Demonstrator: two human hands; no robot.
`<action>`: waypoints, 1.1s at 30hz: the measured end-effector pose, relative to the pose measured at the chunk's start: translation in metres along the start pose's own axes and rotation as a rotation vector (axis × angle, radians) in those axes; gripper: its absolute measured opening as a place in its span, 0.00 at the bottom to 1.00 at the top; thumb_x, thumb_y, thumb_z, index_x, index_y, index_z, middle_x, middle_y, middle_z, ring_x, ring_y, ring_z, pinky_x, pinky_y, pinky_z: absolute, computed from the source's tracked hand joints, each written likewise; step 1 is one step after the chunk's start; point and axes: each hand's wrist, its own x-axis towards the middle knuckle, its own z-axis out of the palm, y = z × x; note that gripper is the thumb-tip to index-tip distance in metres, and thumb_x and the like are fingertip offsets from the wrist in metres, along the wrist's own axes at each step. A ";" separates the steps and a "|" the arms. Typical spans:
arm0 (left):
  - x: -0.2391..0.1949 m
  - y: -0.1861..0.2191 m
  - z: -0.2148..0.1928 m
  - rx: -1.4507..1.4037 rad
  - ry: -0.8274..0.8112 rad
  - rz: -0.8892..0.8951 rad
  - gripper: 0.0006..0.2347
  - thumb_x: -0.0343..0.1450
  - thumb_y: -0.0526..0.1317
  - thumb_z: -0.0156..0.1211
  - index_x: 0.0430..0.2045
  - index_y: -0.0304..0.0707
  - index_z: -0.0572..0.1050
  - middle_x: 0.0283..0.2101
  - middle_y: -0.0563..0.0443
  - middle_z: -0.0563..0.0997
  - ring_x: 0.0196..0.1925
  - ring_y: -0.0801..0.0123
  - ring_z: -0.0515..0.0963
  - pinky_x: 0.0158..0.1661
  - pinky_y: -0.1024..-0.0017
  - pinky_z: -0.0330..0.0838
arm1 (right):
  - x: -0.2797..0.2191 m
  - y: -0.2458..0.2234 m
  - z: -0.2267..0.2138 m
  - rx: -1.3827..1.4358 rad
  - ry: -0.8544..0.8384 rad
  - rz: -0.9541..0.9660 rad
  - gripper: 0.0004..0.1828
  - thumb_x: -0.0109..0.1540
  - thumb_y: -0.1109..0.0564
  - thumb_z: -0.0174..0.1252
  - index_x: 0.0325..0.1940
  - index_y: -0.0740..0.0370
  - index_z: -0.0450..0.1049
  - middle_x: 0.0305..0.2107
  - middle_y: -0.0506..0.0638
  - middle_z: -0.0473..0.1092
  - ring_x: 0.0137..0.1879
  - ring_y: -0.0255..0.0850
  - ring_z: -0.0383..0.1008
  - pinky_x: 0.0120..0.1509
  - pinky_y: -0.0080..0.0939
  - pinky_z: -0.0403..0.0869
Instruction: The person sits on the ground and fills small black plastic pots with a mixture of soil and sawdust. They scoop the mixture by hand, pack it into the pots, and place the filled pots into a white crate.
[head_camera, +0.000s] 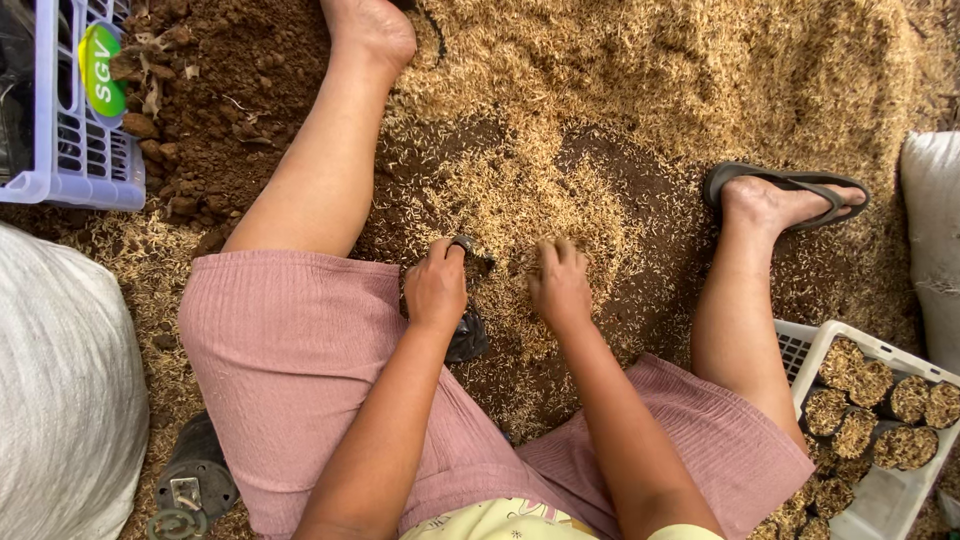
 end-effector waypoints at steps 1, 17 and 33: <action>-0.001 0.000 -0.001 0.025 0.004 0.004 0.10 0.70 0.34 0.65 0.44 0.38 0.73 0.52 0.47 0.75 0.41 0.56 0.83 0.45 0.58 0.77 | -0.003 -0.001 0.006 0.017 -0.052 0.000 0.36 0.60 0.51 0.67 0.70 0.58 0.64 0.69 0.64 0.57 0.72 0.58 0.56 0.68 0.58 0.70; -0.008 0.004 -0.003 -0.109 0.035 0.098 0.15 0.66 0.28 0.60 0.48 0.28 0.74 0.63 0.41 0.72 0.46 0.50 0.84 0.45 0.58 0.79 | -0.003 0.017 0.037 0.059 0.052 -0.057 0.31 0.55 0.61 0.68 0.62 0.52 0.70 0.62 0.58 0.65 0.61 0.51 0.71 0.61 0.47 0.77; -0.008 0.001 0.001 -0.284 -0.077 -0.041 0.25 0.62 0.25 0.59 0.56 0.25 0.68 0.67 0.42 0.67 0.46 0.48 0.84 0.44 0.61 0.80 | -0.005 -0.045 -0.030 1.532 -0.534 0.245 0.19 0.65 0.59 0.57 0.60 0.64 0.71 0.48 0.55 0.76 0.52 0.44 0.75 0.55 0.46 0.77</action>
